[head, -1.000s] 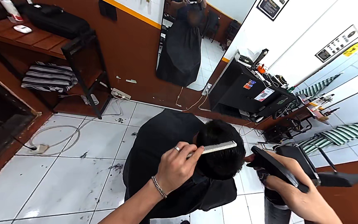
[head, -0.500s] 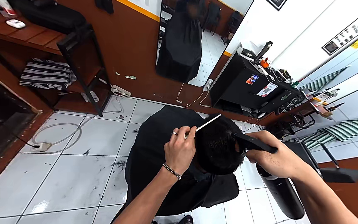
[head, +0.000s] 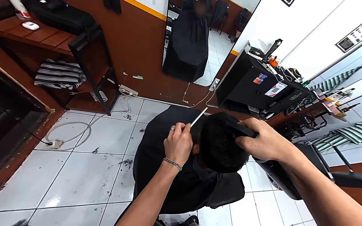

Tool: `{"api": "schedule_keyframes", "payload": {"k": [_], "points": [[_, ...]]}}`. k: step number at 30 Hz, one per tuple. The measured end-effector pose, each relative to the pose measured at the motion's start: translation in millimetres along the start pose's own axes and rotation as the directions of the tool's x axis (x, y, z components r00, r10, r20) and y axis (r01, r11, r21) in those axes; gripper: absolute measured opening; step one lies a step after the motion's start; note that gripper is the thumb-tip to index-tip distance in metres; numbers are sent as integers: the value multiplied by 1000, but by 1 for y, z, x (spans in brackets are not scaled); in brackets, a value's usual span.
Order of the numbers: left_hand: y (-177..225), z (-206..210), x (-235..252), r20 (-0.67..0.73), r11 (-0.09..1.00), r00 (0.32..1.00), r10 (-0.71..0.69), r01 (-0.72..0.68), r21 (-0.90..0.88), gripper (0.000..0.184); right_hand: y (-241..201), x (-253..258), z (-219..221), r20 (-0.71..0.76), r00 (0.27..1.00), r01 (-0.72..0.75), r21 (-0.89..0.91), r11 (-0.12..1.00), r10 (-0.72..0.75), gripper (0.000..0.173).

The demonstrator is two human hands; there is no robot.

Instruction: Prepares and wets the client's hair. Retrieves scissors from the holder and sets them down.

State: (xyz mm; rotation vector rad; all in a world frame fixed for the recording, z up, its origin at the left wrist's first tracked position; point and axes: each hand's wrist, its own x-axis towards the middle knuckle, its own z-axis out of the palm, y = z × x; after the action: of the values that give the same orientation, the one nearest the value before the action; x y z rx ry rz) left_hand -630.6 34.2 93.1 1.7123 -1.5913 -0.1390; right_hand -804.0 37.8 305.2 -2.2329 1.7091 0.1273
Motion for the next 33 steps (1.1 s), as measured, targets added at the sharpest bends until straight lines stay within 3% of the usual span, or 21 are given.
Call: {"api": "schedule_keyframes", "payload": {"k": [2, 4, 6, 9, 12, 16, 20, 26, 33], "points": [[-13, -7, 4, 72, 997, 994, -78, 79, -18, 30, 2, -2, 0, -30, 999, 10, 3, 1000, -10, 18], [-19, -20, 4, -27, 995, 999, -32, 30, -98, 31, 8, -10, -4, -67, 995, 75, 80, 994, -69, 16], [-13, -38, -1, -182, 950, 966, 184, -222, -219, 30, 17, -28, -11, -102, 983, 168, 205, 964, -150, 10], [4, -55, -5, -264, 777, 819, 509, -570, -267, 26, 39, -64, -15, -241, 948, 286, 350, 892, -210, 23], [10, -52, 13, -184, 687, 695, 695, -717, -119, 28, 64, -93, -3, -329, 915, 361, 409, 838, -234, 31], [12, -39, 53, -68, 654, 656, 752, -755, -46, 28, 85, -114, 18, -360, 901, 399, 471, 787, -241, 31], [14, -25, 81, 23, 663, 662, 749, -748, -26, 29, 98, -125, 32, -371, 909, 377, 536, 755, -191, 30], [25, -10, 89, 202, 781, 764, 613, -625, -10, 27, 111, -123, 47, -338, 927, 342, 585, 735, -162, 30], [45, -5, 101, 492, 928, 822, 286, -366, 73, 31, 114, -108, 52, -280, 951, 286, 631, 721, -132, 28]]}}
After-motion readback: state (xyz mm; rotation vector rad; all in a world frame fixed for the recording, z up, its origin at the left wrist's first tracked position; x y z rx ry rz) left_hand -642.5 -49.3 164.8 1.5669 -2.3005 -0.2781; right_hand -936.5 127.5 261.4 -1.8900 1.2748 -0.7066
